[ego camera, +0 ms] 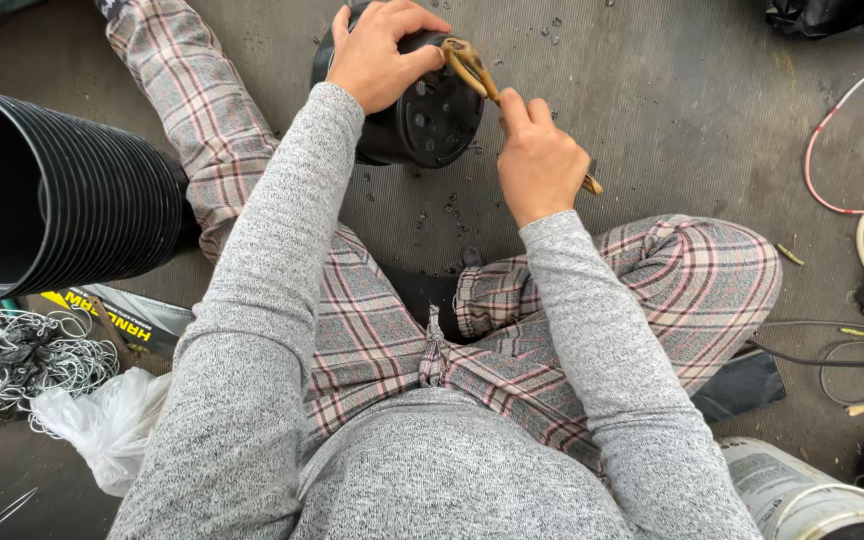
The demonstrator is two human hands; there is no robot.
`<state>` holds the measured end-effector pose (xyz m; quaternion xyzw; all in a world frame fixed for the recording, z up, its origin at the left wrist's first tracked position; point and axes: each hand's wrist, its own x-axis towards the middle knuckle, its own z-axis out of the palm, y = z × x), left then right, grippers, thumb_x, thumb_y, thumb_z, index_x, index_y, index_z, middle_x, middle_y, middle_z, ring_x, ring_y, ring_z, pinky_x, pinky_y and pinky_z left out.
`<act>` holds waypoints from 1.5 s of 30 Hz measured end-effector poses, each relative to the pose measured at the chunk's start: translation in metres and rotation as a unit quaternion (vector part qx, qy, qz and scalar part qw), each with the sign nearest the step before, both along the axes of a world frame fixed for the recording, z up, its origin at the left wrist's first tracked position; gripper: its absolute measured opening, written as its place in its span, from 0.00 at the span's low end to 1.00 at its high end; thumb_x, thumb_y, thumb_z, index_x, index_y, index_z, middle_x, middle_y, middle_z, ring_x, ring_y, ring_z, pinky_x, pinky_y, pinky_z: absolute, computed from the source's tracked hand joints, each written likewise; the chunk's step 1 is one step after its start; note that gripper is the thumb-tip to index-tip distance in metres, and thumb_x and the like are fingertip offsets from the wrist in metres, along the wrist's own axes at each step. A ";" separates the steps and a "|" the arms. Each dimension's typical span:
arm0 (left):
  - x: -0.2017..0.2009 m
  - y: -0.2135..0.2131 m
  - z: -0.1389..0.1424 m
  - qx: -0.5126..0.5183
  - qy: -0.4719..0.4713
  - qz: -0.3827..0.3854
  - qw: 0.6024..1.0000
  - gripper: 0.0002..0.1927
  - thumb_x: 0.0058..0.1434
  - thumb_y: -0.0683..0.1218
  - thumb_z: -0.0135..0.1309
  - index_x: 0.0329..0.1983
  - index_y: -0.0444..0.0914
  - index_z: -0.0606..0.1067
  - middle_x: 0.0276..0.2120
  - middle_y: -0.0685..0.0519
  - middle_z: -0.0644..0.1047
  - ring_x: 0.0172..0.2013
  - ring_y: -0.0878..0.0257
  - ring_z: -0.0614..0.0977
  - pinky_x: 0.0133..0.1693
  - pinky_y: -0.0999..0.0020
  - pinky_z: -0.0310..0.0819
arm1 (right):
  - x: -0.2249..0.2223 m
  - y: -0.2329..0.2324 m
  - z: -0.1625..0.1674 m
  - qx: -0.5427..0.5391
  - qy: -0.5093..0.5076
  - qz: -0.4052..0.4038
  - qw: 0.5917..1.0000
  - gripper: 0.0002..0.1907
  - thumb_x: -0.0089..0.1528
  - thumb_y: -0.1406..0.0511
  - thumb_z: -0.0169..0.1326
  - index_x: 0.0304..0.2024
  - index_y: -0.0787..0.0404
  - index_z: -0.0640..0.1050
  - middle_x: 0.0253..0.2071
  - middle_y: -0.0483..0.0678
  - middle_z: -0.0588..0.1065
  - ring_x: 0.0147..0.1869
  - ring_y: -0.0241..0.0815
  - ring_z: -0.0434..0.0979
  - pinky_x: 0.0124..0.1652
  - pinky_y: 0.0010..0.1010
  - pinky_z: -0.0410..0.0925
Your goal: The person sits on the floor and uses pliers to punch holes into the bottom of a black plastic pot. They rotate the pot and repeatedly press the pliers into the base to create multiple drainage holes.
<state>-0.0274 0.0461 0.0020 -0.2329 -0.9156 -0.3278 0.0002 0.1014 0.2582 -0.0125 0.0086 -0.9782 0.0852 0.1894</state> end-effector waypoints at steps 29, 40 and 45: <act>0.009 0.022 -0.004 -0.005 0.031 0.053 0.998 0.15 0.59 0.55 0.56 0.47 0.49 0.82 0.48 0.61 0.80 0.56 0.57 0.75 0.64 0.27 0.32 | 0.010 -0.012 -0.016 -0.345 -0.108 0.015 0.932 0.15 0.66 0.65 0.58 0.52 0.66 0.71 0.37 0.62 0.80 0.41 0.66 0.81 0.38 0.53 0.71; -0.010 0.008 0.005 0.013 -0.027 0.025 0.999 0.16 0.61 0.58 0.56 0.48 0.51 0.82 0.41 0.60 0.83 0.49 0.59 0.80 0.64 0.35 0.35 | -0.009 -0.004 -0.022 -0.103 -0.006 0.005 0.995 0.15 0.69 0.62 0.55 0.57 0.56 0.72 0.40 0.49 0.78 0.28 0.58 0.79 0.25 0.47 0.71; -0.009 0.007 0.007 0.020 -0.028 0.027 0.999 0.16 0.61 0.58 0.55 0.48 0.51 0.83 0.41 0.60 0.83 0.48 0.60 0.80 0.64 0.37 0.35 | -0.008 -0.002 -0.005 -0.105 -0.025 -0.001 0.994 0.13 0.68 0.62 0.56 0.55 0.52 0.73 0.39 0.47 0.78 0.28 0.57 0.79 0.26 0.47 0.71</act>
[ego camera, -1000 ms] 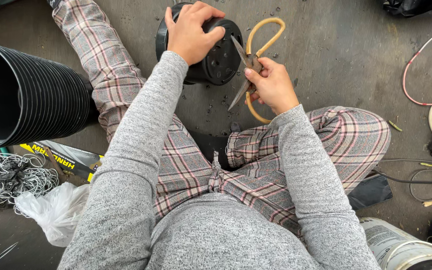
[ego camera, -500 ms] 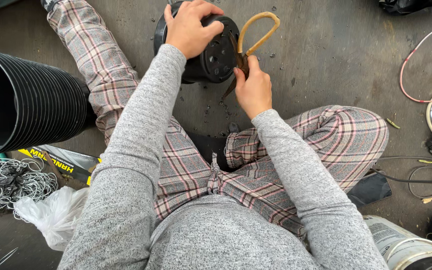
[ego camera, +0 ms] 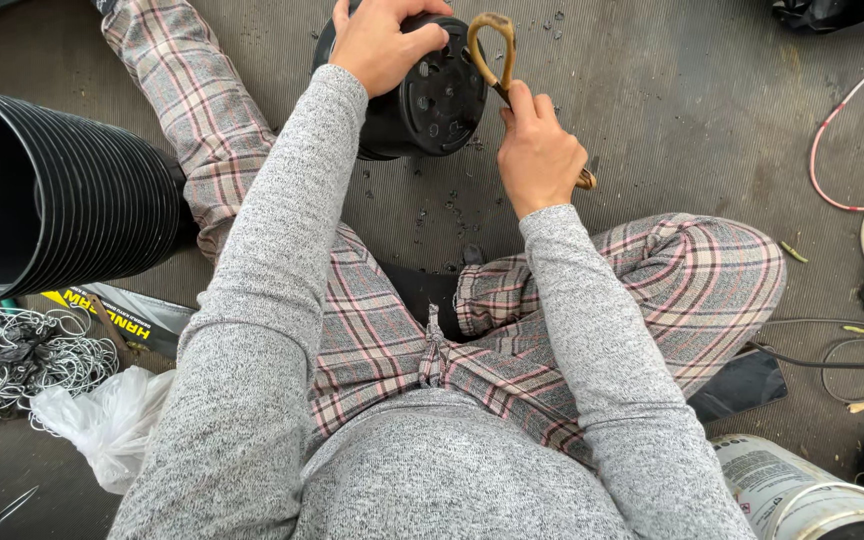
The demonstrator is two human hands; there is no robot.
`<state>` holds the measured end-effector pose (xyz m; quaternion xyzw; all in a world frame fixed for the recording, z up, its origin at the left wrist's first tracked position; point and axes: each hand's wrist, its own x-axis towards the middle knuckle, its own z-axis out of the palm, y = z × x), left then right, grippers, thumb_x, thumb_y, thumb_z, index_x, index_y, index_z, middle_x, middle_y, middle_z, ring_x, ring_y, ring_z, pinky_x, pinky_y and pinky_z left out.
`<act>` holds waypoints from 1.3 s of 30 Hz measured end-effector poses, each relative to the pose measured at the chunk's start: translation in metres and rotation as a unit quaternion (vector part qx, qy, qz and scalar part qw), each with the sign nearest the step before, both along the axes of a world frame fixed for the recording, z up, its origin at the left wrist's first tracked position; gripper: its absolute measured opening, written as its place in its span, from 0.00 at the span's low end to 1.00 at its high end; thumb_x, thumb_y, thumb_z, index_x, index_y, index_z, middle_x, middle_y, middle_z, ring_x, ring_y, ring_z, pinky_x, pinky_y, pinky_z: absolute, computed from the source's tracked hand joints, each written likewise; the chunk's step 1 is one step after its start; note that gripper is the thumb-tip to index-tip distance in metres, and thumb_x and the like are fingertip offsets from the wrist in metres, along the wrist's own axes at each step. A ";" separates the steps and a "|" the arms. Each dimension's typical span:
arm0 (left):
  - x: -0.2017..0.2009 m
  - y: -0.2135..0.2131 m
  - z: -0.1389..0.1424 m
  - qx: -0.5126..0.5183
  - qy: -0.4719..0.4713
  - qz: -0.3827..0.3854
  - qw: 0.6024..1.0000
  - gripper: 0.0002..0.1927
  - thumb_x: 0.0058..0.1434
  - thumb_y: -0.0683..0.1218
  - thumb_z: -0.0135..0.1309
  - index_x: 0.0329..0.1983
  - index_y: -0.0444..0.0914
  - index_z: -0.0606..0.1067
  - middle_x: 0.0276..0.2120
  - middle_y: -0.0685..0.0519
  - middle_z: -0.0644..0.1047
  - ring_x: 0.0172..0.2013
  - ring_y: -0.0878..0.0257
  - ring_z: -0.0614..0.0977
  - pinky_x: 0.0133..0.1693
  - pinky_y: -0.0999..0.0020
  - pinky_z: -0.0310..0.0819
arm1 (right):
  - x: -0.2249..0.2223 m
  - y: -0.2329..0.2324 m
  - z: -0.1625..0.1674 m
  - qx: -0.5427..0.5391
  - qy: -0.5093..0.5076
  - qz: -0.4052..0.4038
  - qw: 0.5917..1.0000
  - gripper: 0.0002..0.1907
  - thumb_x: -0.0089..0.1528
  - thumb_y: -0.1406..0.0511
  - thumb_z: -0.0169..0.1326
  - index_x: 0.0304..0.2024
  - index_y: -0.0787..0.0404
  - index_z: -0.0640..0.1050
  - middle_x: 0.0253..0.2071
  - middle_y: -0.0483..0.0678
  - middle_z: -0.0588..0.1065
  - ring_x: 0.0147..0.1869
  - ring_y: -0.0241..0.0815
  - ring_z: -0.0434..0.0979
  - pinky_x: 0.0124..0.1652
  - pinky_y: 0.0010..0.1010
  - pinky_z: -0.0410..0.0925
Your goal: The person sits on the floor and uses pliers to punch holes into the bottom of a black plastic pot. They rotate the pot and repeatedly press the pliers into the base to create multiple drainage holes.
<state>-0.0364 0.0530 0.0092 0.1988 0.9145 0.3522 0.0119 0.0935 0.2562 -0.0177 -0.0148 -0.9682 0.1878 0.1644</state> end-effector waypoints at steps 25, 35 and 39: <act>0.019 -0.011 -0.001 0.000 0.009 0.023 1.000 0.16 0.61 0.56 0.55 0.49 0.50 0.81 0.50 0.60 0.78 0.58 0.58 0.74 0.65 0.32 0.31 | 0.027 0.021 0.034 -0.072 -0.137 0.001 0.988 0.15 0.63 0.59 0.60 0.49 0.56 0.77 0.35 0.54 0.81 0.38 0.62 0.81 0.36 0.52 0.72; 0.020 -0.009 -0.003 -0.003 0.007 0.028 1.000 0.16 0.60 0.55 0.55 0.48 0.50 0.82 0.50 0.61 0.79 0.57 0.59 0.75 0.66 0.31 0.31 | 0.025 0.021 0.040 -0.063 -0.160 -0.007 0.985 0.16 0.63 0.58 0.60 0.50 0.56 0.77 0.34 0.55 0.81 0.38 0.63 0.81 0.35 0.53 0.71; 0.020 -0.009 -0.002 0.004 0.015 0.025 1.000 0.16 0.59 0.56 0.56 0.49 0.50 0.82 0.50 0.61 0.78 0.58 0.59 0.75 0.65 0.31 0.31 | 0.026 0.020 0.043 -0.076 -0.162 -0.006 0.984 0.15 0.63 0.59 0.60 0.50 0.56 0.77 0.34 0.55 0.81 0.38 0.62 0.81 0.36 0.53 0.72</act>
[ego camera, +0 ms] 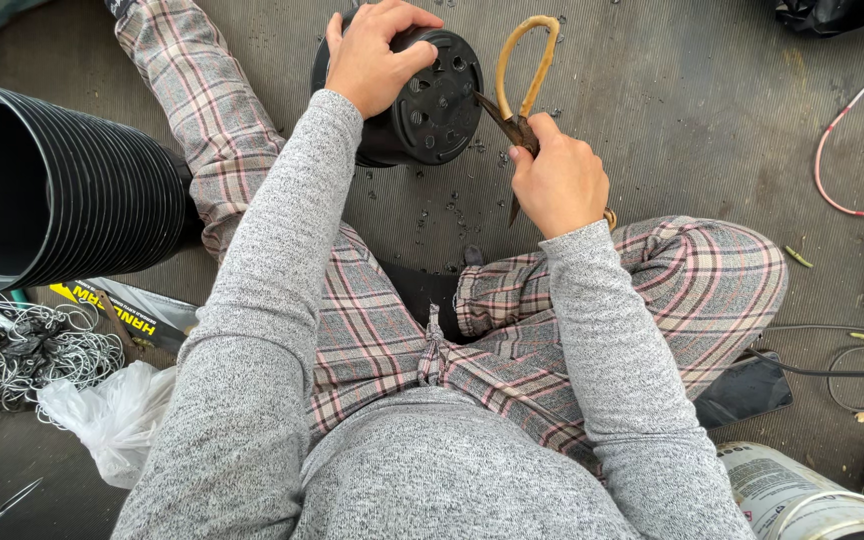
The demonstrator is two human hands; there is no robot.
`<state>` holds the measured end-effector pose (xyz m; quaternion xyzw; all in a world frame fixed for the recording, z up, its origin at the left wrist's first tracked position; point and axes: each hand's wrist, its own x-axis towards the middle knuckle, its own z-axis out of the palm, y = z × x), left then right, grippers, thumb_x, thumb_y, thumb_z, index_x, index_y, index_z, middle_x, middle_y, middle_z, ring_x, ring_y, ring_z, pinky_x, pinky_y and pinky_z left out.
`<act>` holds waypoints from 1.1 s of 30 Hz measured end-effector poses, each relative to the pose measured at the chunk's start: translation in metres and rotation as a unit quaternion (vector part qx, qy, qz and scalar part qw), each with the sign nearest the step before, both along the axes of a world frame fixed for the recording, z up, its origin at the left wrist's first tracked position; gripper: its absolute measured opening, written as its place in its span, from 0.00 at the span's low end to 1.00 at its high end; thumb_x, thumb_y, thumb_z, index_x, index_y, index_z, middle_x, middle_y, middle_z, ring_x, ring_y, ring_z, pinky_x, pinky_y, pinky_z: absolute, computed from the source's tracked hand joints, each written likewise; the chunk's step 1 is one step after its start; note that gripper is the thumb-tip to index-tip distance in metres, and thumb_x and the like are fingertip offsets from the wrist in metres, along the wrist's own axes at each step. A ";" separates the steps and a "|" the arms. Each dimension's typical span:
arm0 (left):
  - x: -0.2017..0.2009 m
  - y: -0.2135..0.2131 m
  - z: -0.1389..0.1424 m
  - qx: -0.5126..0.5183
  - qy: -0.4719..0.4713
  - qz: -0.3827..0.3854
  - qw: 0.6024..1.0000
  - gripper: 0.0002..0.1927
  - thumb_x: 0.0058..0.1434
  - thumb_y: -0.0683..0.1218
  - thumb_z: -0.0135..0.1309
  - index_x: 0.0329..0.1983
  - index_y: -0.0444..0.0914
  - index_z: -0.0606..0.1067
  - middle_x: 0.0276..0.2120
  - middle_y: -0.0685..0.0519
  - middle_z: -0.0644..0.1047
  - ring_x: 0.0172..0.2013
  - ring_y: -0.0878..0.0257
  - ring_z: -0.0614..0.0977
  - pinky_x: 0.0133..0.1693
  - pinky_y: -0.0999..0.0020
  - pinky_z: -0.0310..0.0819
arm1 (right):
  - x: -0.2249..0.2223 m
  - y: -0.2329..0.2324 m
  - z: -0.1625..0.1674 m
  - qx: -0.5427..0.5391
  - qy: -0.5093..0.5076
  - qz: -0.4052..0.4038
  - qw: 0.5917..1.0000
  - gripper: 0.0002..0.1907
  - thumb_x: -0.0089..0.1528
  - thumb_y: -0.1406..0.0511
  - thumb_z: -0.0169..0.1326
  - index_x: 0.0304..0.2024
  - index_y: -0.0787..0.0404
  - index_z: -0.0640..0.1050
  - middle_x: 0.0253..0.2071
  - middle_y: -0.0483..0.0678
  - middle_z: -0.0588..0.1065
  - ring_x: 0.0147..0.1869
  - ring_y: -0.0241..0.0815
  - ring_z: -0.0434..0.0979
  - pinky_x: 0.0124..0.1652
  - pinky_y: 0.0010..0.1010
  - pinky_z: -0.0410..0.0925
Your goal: The person sits on the floor and uses pliers to punch holes into the bottom of a black plastic pot. They rotate the pot and repeatedly press the pliers into the base to create multiple drainage holes.
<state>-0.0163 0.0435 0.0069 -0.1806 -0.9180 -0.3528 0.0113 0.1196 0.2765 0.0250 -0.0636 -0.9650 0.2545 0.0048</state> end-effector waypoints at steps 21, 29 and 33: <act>0.019 0.040 -0.014 -0.065 0.096 -0.039 0.993 0.15 0.57 0.56 0.56 0.46 0.49 0.81 0.49 0.61 0.79 0.58 0.58 0.74 0.64 0.26 0.29 | 0.001 -0.010 -0.016 0.084 -0.031 0.017 0.996 0.14 0.63 0.62 0.59 0.50 0.61 0.76 0.36 0.58 0.80 0.37 0.63 0.81 0.35 0.52 0.73; 0.051 0.034 -0.008 -0.034 0.130 0.016 0.991 0.14 0.58 0.55 0.58 0.46 0.48 0.80 0.49 0.62 0.79 0.59 0.60 0.74 0.67 0.28 0.32 | -0.004 -0.006 -0.021 -0.219 -0.157 -0.039 0.962 0.15 0.66 0.61 0.57 0.50 0.65 0.76 0.31 0.58 0.81 0.30 0.53 0.85 0.31 0.39 0.73; 0.078 0.018 -0.005 -0.017 0.157 0.062 0.985 0.17 0.60 0.55 0.59 0.52 0.48 0.79 0.55 0.61 0.77 0.65 0.56 0.71 0.67 0.28 0.32 | -0.005 -0.012 -0.024 -0.449 -0.194 -0.047 0.871 0.13 0.65 0.63 0.55 0.47 0.66 0.75 0.28 0.49 0.75 0.27 0.42 0.80 0.18 0.28 0.73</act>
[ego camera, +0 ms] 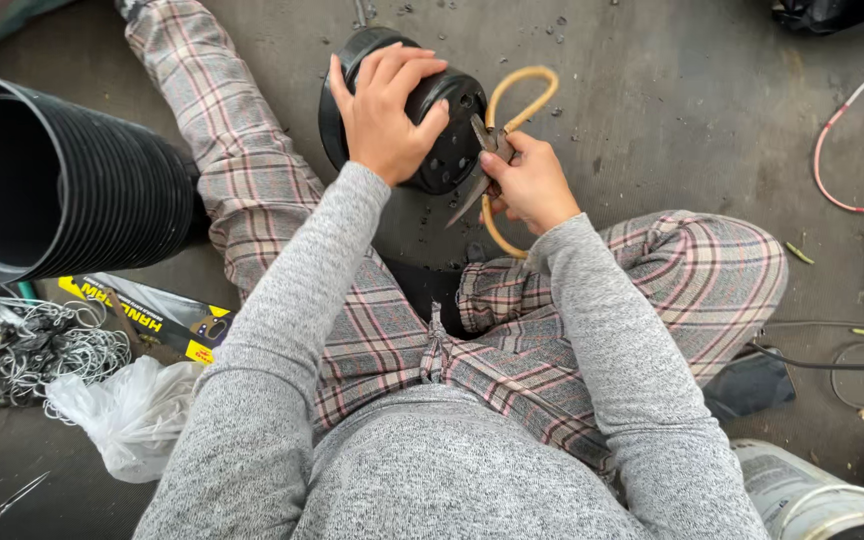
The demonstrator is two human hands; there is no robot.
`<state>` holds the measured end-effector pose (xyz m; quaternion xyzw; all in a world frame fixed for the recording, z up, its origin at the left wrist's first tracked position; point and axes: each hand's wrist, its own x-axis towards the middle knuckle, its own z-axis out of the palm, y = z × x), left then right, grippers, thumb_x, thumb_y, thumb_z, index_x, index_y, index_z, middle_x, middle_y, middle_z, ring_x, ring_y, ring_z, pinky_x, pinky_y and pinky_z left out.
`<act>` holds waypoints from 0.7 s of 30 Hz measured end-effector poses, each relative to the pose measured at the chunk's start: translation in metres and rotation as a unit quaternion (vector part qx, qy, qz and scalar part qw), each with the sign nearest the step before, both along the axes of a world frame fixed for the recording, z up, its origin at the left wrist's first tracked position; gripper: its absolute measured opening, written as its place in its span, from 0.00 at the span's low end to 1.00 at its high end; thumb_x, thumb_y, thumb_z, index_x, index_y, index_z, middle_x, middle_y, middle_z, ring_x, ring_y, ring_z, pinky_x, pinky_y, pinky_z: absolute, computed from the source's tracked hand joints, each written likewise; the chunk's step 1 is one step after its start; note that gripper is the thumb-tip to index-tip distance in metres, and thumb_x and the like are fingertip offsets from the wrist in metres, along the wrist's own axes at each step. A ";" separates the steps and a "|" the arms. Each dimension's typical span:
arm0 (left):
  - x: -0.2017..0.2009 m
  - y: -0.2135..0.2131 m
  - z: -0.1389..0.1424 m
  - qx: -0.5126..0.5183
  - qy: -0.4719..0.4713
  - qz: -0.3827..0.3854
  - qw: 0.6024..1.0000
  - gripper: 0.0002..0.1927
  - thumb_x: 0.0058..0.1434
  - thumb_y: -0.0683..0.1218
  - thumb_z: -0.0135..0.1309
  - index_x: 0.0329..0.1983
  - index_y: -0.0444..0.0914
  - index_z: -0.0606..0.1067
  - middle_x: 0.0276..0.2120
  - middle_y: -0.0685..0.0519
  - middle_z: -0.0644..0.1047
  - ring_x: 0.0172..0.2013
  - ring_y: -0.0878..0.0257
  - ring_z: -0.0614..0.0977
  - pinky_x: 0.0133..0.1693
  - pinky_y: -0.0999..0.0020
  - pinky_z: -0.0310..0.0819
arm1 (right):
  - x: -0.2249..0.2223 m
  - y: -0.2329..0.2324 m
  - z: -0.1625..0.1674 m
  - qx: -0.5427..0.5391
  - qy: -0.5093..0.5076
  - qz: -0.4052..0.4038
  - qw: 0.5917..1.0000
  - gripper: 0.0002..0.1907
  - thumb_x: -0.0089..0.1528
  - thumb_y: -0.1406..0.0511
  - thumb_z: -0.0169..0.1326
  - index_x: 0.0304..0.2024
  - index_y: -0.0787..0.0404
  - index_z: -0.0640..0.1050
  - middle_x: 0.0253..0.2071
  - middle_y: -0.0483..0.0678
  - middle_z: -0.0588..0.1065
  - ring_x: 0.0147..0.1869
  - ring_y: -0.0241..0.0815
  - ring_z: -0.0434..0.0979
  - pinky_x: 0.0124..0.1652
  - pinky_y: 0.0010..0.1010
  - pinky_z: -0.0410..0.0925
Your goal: The person sits on the floor and uses pliers to punch holes into the bottom of a black plastic pot. They rotate the pot and repeatedly press the pliers into the base to create multiple drainage holes.
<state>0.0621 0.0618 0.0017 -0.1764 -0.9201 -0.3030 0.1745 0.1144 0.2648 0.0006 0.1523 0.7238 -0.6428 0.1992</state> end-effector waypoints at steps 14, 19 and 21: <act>0.070 -0.001 -0.033 0.129 0.061 0.065 0.988 0.19 0.71 0.50 0.51 0.62 0.43 0.68 0.60 0.50 0.70 0.68 0.55 0.65 0.73 0.41 0.39 | -0.010 0.004 -0.002 -0.214 -0.085 0.063 0.971 0.15 0.69 0.59 0.49 0.53 0.61 0.75 0.27 0.44 0.74 0.22 0.40 0.77 0.12 0.20 0.54; 0.002 -0.021 -0.012 0.027 0.060 0.091 0.994 0.13 0.71 0.50 0.53 0.56 0.46 0.76 0.57 0.56 0.76 0.64 0.58 0.71 0.71 0.44 0.42 | -0.005 0.011 0.002 -0.021 0.088 0.118 0.989 0.16 0.66 0.62 0.56 0.54 0.62 0.75 0.27 0.42 0.75 0.26 0.39 0.77 0.20 0.26 0.66; -0.024 -0.024 -0.006 -0.036 -0.011 0.094 0.995 0.11 0.67 0.54 0.55 0.48 0.47 0.80 0.56 0.55 0.76 0.62 0.56 0.70 0.65 0.36 0.37 | -0.002 0.010 0.007 0.103 0.225 0.128 0.960 0.15 0.66 0.62 0.58 0.53 0.61 0.75 0.30 0.45 0.78 0.29 0.43 0.79 0.25 0.31 0.71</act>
